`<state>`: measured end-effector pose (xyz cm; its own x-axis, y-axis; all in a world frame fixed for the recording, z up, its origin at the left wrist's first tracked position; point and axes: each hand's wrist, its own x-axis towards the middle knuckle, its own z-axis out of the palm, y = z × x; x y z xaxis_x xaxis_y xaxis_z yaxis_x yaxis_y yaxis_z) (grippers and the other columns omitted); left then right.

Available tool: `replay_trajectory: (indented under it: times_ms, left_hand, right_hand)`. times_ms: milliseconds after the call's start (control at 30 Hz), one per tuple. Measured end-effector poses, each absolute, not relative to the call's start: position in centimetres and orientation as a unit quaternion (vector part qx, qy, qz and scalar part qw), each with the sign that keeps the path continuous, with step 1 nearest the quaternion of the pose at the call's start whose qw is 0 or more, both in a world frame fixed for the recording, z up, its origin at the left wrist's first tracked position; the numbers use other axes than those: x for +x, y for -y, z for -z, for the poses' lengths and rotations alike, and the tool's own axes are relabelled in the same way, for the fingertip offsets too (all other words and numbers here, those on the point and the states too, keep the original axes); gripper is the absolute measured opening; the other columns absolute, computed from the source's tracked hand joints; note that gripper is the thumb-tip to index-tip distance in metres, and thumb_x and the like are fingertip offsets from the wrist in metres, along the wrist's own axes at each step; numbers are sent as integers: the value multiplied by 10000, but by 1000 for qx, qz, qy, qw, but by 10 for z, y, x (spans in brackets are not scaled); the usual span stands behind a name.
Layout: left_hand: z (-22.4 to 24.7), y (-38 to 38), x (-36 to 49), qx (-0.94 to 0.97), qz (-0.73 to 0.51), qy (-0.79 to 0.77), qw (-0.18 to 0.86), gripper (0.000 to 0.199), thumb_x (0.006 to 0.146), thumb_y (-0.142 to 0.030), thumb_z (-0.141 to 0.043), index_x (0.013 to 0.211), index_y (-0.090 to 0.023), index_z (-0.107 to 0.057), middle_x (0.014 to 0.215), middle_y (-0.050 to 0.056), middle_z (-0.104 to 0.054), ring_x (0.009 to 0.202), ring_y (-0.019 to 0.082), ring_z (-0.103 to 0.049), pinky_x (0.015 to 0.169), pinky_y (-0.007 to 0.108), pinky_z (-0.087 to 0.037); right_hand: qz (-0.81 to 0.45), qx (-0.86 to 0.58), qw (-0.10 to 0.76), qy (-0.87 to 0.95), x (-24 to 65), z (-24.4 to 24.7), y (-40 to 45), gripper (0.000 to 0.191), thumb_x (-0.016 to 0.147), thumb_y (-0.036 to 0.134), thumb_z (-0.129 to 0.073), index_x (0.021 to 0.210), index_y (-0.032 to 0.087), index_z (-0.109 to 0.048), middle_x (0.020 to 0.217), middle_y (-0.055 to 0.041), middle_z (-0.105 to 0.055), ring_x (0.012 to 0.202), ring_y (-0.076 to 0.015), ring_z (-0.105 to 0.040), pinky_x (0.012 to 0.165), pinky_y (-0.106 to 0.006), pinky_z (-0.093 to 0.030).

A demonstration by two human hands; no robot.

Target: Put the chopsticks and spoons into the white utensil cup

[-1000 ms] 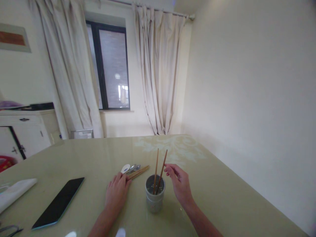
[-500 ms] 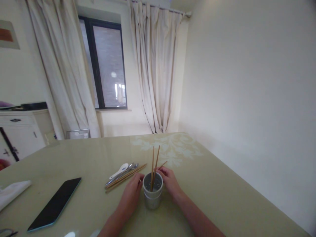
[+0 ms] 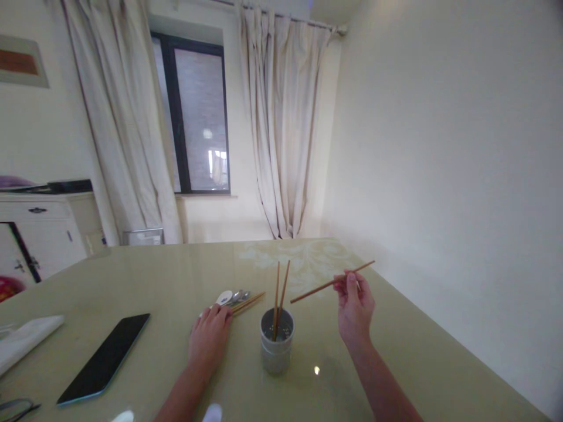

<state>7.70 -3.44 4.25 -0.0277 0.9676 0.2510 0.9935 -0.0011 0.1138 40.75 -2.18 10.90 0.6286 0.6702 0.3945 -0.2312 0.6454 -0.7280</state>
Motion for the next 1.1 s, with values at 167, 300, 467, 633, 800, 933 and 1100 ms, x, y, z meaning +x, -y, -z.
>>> replay_trajectory:
  times_ms: [167,300,467,633,800,933,1100]
  left_hand:
    - [-42,33,80,-708,155,688,32,226,1059,-263,-503,1047,-223,-725,1194,91,-769,1192,299,-673,1018,430,-486]
    - [-35,32,87,-720,245,649,-36,191,1018,-242,-508,958,-227,-688,1077,85,-780,1099,299,-713,980,435,-518]
    - [-30,36,112,-715,410,540,-171,231,1011,-374,-498,930,-236,-664,961,83,-756,895,263,-723,837,395,-589]
    - [-36,47,129,-749,435,441,-235,265,1030,-348,-477,1002,-232,-714,1015,88,-761,936,241,-723,860,365,-594]
    - [-36,38,111,-738,412,519,-127,312,1063,-328,-441,1076,-245,-741,1109,89,-784,1068,256,-727,992,405,-575]
    - [-37,32,84,-701,258,664,41,329,1051,-226,-452,1190,-225,-751,1261,115,-762,1173,298,-680,1028,451,-520]
    - [-44,36,75,-687,115,715,66,328,1077,-245,-458,1248,-219,-737,1309,119,-728,1224,295,-645,1000,414,-484]
  right_hand:
    - [-333,-351,734,476,380,-105,33,469,856,640,-836,954,183,-798,761,-63,-771,649,-187,-685,620,-311,-567]
    - [-394,-377,660,516,362,-82,28,591,857,764,-751,888,178,-822,778,-92,-781,638,-198,-685,593,-315,-544]
    - [-465,-409,567,543,346,-47,17,642,786,821,-754,817,182,-807,696,-47,-736,630,-198,-652,581,-295,-489]
    - [-504,-392,547,541,336,-41,17,572,763,761,-814,796,191,-781,745,-46,-758,727,-232,-694,692,-330,-532]
    - [-437,-405,650,472,355,-61,16,572,796,761,-794,930,207,-758,889,-70,-781,772,-228,-719,679,-324,-550]
    - [-278,-407,765,414,394,-85,13,542,848,709,-791,1008,192,-754,798,-27,-725,687,-173,-631,640,-293,-514]
    - [-260,-321,846,338,426,-105,15,518,816,664,-856,1019,197,-762,755,18,-673,647,-117,-566,615,-235,-490]
